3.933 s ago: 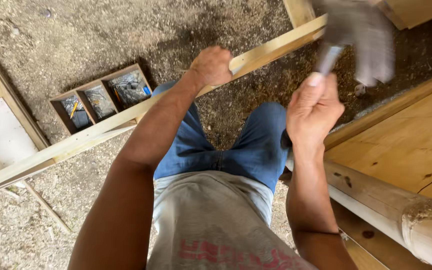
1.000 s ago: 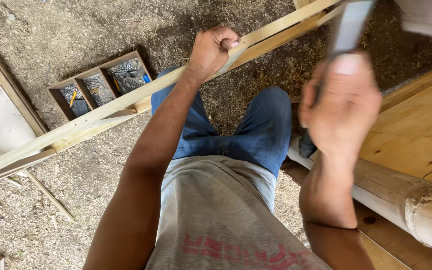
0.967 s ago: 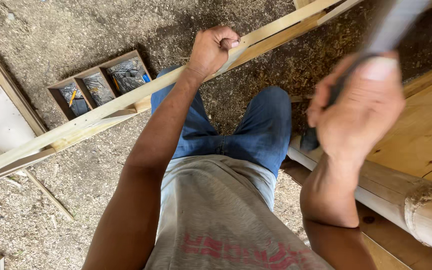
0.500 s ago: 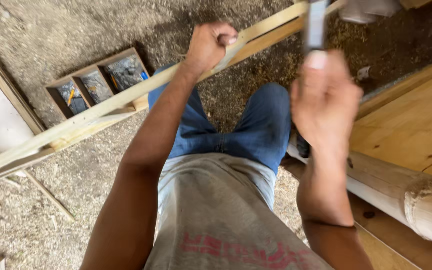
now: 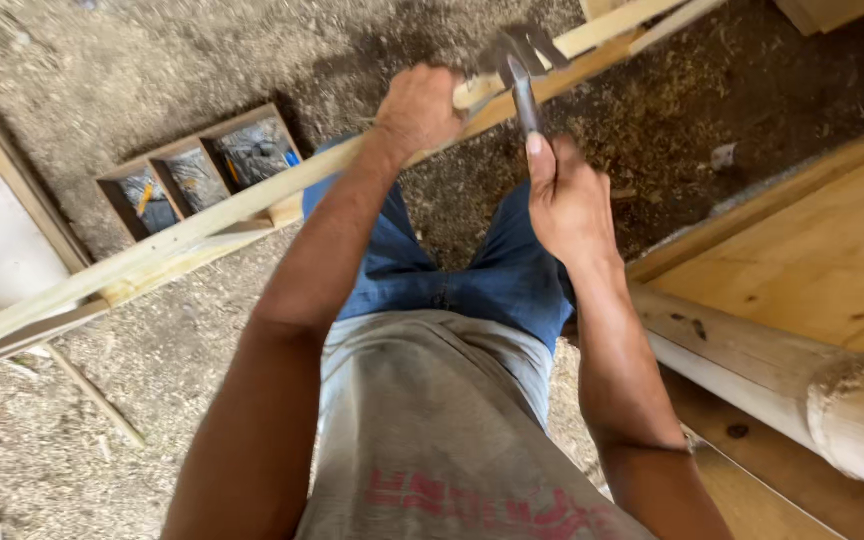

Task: The person sits on the ground assembling a wooden frame, taking nails from a compartment box and hammering them into the wood joints using a claw hammer. They reposition the frame, hold pieces steady, and continue driving nails along the rails, at one point carrying a strip of wood across the workshop.

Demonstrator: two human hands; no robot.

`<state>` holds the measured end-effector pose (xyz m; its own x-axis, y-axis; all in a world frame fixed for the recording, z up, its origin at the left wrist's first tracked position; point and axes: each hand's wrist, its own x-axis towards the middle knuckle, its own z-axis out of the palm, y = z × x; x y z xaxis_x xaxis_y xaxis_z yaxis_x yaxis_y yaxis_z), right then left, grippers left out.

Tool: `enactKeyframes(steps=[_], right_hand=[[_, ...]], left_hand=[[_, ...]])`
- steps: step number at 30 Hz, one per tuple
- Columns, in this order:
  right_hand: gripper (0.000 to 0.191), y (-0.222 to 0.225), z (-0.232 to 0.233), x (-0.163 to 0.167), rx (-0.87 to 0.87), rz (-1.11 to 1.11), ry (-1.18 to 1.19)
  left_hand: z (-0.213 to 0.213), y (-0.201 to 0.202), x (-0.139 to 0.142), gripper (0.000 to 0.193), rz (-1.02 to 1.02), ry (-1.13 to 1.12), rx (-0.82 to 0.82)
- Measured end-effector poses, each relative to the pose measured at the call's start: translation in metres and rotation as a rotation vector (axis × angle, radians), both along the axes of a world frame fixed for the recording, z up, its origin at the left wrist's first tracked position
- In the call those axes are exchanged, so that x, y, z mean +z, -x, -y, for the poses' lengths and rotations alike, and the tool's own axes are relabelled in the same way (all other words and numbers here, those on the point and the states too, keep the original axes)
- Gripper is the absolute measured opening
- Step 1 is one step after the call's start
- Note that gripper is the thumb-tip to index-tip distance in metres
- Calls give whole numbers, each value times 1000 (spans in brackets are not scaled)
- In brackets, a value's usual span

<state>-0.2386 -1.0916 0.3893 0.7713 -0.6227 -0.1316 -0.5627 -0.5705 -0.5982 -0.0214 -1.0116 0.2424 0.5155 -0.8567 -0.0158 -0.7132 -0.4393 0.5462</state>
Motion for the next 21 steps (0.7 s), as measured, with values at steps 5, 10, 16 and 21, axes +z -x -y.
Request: enactKeyframes(steps=[5, 10, 16, 21], right_hand=[[45, -10, -7, 9, 2, -6, -2], [44, -16, -6, 36, -21, -47, 31], [43, 39, -3, 88, 51, 721, -99], [45, -4, -21, 62, 61, 484, 449]], left_hand=[[-7, -8, 5, 33, -92, 43, -31], [-2, -7, 10, 35, 1, 117, -12], [-2, -5, 10, 31, -130, -23, 8], [-2, -5, 13, 31, -220, -33, 23]])
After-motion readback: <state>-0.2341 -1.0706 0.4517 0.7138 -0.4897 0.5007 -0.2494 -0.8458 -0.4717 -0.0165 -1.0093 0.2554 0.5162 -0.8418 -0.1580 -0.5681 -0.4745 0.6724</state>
